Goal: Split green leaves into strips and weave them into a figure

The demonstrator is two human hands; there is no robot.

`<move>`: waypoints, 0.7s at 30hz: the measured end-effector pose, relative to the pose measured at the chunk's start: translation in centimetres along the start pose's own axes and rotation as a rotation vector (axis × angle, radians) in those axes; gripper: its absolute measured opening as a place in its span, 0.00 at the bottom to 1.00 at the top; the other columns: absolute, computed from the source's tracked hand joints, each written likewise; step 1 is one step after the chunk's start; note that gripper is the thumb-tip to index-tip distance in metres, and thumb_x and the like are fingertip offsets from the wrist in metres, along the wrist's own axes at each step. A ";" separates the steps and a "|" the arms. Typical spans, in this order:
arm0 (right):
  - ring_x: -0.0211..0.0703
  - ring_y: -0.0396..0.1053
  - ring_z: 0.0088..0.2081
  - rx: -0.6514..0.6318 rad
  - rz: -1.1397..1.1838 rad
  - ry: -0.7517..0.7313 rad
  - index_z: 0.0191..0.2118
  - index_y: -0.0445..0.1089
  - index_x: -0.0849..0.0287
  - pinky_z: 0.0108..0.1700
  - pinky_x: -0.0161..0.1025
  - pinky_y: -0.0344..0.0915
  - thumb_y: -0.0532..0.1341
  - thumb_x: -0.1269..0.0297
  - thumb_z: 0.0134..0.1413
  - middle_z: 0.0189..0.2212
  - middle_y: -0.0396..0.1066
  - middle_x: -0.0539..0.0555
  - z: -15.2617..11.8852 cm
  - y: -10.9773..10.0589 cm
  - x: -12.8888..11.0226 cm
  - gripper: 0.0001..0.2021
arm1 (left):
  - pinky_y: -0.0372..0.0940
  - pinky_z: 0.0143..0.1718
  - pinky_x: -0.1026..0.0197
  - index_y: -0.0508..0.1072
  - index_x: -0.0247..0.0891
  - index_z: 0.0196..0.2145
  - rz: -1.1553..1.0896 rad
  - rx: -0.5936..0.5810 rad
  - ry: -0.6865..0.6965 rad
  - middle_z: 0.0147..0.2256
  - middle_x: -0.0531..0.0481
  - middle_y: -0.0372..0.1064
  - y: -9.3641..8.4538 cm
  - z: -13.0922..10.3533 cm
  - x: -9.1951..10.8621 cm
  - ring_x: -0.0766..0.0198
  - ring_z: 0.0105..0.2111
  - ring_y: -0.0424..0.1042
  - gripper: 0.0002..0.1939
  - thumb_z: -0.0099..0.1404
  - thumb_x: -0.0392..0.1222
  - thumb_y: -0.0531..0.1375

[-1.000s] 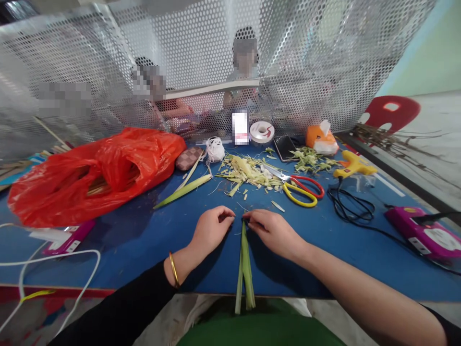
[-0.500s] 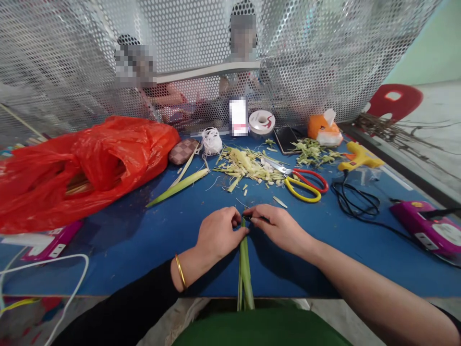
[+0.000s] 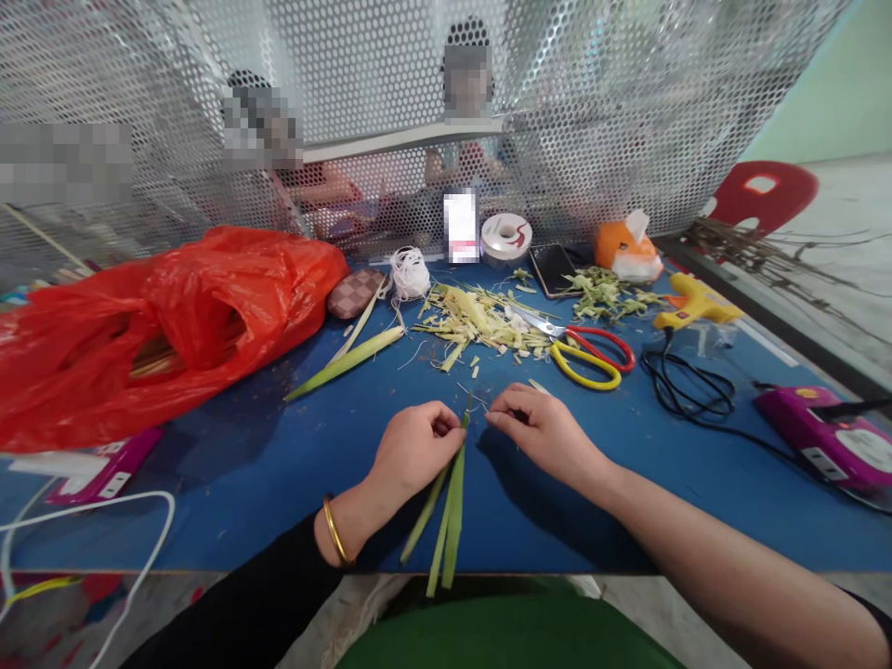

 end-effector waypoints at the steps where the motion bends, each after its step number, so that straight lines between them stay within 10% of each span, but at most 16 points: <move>1: 0.40 0.67 0.31 -0.006 0.023 0.007 0.26 0.69 0.57 0.36 0.38 0.62 0.58 0.67 0.58 0.27 0.67 0.50 0.0 0.1 0.1 0.10 | 0.60 0.29 0.62 0.73 0.40 0.26 -0.059 0.002 -0.001 0.26 0.52 0.74 0.0 0.0 -0.2 0.62 0.26 0.71 0.04 0.55 0.42 0.60; 21: 0.35 0.60 0.22 -0.116 0.384 0.283 0.25 0.65 0.58 0.26 0.33 0.57 0.57 0.67 0.49 0.19 0.62 0.45 0.1 2.6 0.9 0.05 | 0.59 0.27 0.63 0.71 0.38 0.26 -0.223 0.028 -0.012 0.24 0.54 0.71 0.8 -0.2 -0.2 0.66 0.23 0.67 0.04 0.55 0.40 0.61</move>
Point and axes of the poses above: each hand's wrist, its own z-axis towards the middle knuckle, its own y-axis out of the palm, x = y × z, the point moved 7 cm from there along z, towards the middle knuckle
